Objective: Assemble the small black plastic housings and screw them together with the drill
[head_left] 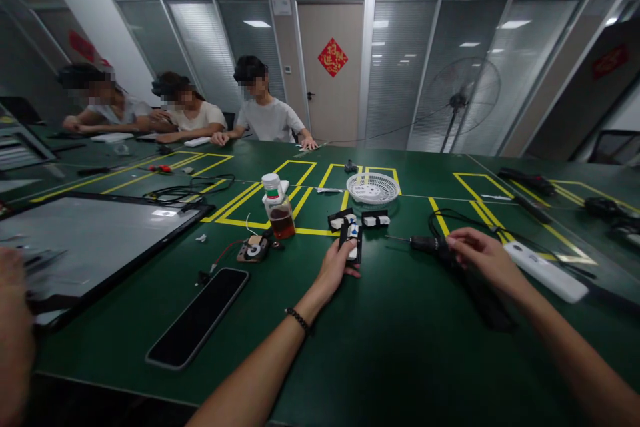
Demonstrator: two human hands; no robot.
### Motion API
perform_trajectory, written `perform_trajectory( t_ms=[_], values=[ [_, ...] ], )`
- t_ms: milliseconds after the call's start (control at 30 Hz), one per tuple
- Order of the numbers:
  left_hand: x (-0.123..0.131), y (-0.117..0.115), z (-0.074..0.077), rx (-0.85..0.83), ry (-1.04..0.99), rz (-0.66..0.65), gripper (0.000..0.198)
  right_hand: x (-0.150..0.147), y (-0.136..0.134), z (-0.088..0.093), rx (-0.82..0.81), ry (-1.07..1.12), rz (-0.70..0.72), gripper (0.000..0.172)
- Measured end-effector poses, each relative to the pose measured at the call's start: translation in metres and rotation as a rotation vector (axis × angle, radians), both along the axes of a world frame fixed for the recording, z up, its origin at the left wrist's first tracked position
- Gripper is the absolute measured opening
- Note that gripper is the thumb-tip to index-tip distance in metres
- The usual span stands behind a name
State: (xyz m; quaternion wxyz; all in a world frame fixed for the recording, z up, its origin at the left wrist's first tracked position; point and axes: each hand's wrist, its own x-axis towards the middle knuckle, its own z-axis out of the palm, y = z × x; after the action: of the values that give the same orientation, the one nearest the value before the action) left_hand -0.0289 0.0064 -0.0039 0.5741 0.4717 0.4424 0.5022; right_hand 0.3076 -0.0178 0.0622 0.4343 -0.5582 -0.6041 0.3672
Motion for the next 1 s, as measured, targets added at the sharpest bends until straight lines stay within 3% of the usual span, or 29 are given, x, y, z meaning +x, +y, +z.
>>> perform_trajectory(
  t_ms=[100,200,300,367,467,600,800,1000],
  values=[
    [0.002,-0.002,0.002,0.041,0.106,-0.021,0.050,0.041,-0.010,-0.014,-0.009,-0.120,-0.102,0.041],
    [0.008,-0.007,0.008,0.094,0.240,-0.022,0.055,0.048,-0.020,-0.022,0.005,-0.208,-0.100,0.041],
    [0.015,-0.014,0.018,0.120,0.337,-0.084,0.062,0.026,-0.028,-0.012,0.073,-0.299,-0.025,0.039],
    [0.022,-0.018,0.026,0.099,0.346,-0.209,0.063,0.003,-0.033,0.001,0.127,-0.353,0.083,0.044],
    [0.032,-0.022,0.037,0.007,0.303,-0.415,0.057,-0.034,-0.037,0.018,0.258,-0.453,0.303,0.062],
    [0.041,-0.024,0.049,-0.092,0.209,-0.591,0.047,-0.066,-0.035,0.023,0.392,-0.633,0.517,0.084],
    [0.041,-0.017,0.055,-0.203,0.202,-0.722,0.045,-0.075,-0.026,0.023,0.426,-0.762,0.615,0.052],
    [0.036,-0.010,0.048,-0.170,0.179,-0.817,0.044,-0.076,-0.027,0.029,0.411,-0.757,0.677,0.060]
  ],
)
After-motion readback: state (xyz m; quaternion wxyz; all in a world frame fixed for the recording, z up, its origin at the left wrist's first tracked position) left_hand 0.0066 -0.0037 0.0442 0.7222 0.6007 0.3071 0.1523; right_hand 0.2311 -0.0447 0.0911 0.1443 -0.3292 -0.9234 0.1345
